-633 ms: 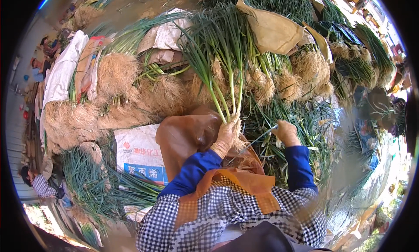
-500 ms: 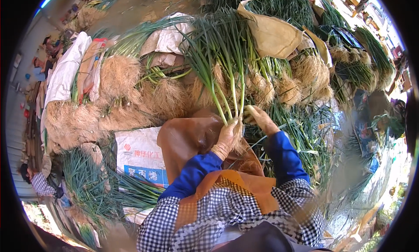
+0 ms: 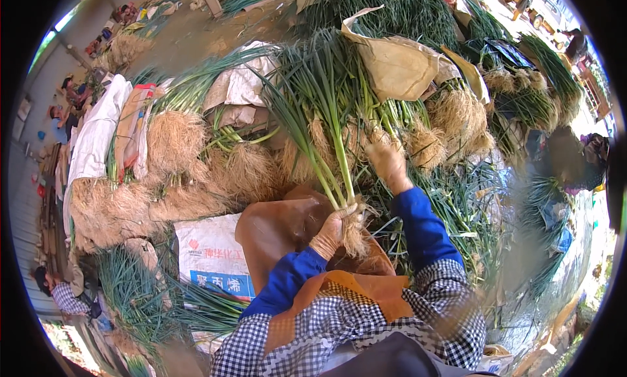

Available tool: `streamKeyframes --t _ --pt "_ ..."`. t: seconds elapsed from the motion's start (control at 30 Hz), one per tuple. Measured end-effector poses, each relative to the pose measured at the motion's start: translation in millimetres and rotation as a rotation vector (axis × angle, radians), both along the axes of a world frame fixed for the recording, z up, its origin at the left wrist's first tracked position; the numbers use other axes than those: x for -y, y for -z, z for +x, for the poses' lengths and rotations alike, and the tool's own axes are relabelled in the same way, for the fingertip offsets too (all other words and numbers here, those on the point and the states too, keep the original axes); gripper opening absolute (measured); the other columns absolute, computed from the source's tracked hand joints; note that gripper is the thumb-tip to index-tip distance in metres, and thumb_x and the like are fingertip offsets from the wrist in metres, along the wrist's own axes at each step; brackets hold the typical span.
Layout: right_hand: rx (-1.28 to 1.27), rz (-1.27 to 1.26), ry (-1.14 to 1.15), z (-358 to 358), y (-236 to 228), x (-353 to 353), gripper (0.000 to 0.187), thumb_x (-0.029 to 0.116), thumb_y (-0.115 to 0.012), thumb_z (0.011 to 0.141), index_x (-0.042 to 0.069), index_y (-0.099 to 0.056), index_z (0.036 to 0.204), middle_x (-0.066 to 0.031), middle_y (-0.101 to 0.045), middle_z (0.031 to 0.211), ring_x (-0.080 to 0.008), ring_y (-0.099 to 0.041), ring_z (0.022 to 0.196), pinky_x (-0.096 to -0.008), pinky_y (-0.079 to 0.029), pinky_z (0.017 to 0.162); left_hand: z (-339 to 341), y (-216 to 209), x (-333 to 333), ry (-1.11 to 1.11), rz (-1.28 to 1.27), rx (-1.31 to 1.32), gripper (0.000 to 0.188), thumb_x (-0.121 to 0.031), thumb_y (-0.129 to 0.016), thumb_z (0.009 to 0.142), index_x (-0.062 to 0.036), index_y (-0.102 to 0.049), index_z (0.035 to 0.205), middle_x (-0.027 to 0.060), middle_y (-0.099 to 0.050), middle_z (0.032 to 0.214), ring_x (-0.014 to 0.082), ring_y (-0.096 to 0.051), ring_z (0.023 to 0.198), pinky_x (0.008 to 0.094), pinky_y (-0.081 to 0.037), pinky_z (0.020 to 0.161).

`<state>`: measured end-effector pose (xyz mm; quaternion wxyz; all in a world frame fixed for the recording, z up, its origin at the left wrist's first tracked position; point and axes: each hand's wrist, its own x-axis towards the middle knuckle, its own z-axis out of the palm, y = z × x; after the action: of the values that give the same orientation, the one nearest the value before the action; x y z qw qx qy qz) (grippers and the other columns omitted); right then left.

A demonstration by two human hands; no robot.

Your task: The person cleans green onions by removing outer layers and roots by hand, then bundles several together using a string.

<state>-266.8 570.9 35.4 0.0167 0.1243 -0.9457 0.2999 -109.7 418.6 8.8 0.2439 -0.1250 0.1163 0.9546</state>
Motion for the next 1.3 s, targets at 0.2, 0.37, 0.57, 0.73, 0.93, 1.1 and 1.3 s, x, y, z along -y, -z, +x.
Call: streamKeyframes --t 0.2,0.37,0.57,0.73,0.93,1.1,1.3 --pt "0.127 0.625 0.212 -115 -6 -82 0.028 0.033 -0.055 0.076 0.012 -0.068 0.09 -0.0149 -0.065 0.092 -0.029 -0.063 0.087 -0.0388 -0.05 0.072 -23 -27 -1 0.028 0.172 -0.274 0.023 -0.007 -0.055 0.085 -0.0045 -0.051 0.108 0.0025 -0.045 0.073 0.0136 -0.046 0.065 0.0241 -0.042 0.056" --pt "0.377 -0.173 -0.152 2 -39 -74 0.02 0.022 -0.063 0.077 0.002 -0.064 0.083 -0.009 -0.06 0.073 -0.0177 -0.055 0.063 -0.0323 -0.046 0.058 -7 -14 -6 -0.107 -0.067 0.054 0.013 -0.004 -0.057 0.083 -0.0088 -0.053 0.093 0.0049 -0.052 0.085 0.0183 -0.054 0.077 0.0319 -0.05 0.071" --pt "0.361 -0.396 0.04 113 11 -42 0.031 0.028 -0.062 0.079 -0.001 -0.06 0.088 -0.0166 -0.058 0.082 -0.0291 -0.057 0.079 -0.0367 -0.045 0.07 24 28 -75 0.054 -0.328 0.085 0.022 0.003 -0.058 0.08 -0.0026 -0.055 0.101 0.0065 -0.059 0.093 0.0198 -0.06 0.085 0.0305 -0.05 0.077" --pt "-0.131 0.233 0.148 98 1 -10 0.036 0.038 -0.055 0.083 0.005 -0.059 0.069 -0.0137 -0.059 0.07 -0.0329 -0.059 0.065 -0.0412 -0.046 0.059 17 60 -80 -0.04 -0.611 0.13 0.017 -0.001 -0.056 0.08 0.0027 -0.057 0.097 0.0107 -0.062 0.089 0.0214 -0.06 0.079 0.0314 -0.05 0.072" --pt "-0.377 0.173 -0.161 160 9 -51 0.032 0.019 -0.062 0.077 0.007 -0.046 0.053 -0.0083 -0.047 0.055 -0.027 -0.048 0.05 -0.039 -0.038 0.048 17 59 -78 -0.152 -0.5 0.19 0.013 -0.002 -0.059 0.078 0.0036 -0.061 0.09 0.0072 -0.061 0.079 0.0166 -0.057 0.063 0.0282 -0.048 0.059" --pt "-0.047 0.46 0.436 197 15 -180 0.031 0.022 -0.055 0.085 0.008 -0.056 0.058 -0.0122 -0.058 0.063 -0.0269 -0.057 0.054 -0.0368 -0.045 0.048 16 38 -59 -0.064 -0.395 0.145 0.017 0.002 -0.057 0.079 0.0013 -0.06 0.095 0.0062 -0.062 0.079 0.0155 -0.06 0.07 0.0239 -0.051 0.064" --pt "0.183 -0.13 0.138 143 -9 -110 0.039 0.035 -0.055 0.086 0.006 -0.058 0.111 -0.0151 -0.058 0.112 -0.0259 -0.058 0.099 -0.0326 -0.046 0.084 15 39 -56 -0.015 -0.362 0.057 0.019 0.003 -0.056 0.079 -0.0004 -0.057 0.098 0.0077 -0.061 0.086 0.0161 -0.06 0.078 0.0253 -0.051 0.072"
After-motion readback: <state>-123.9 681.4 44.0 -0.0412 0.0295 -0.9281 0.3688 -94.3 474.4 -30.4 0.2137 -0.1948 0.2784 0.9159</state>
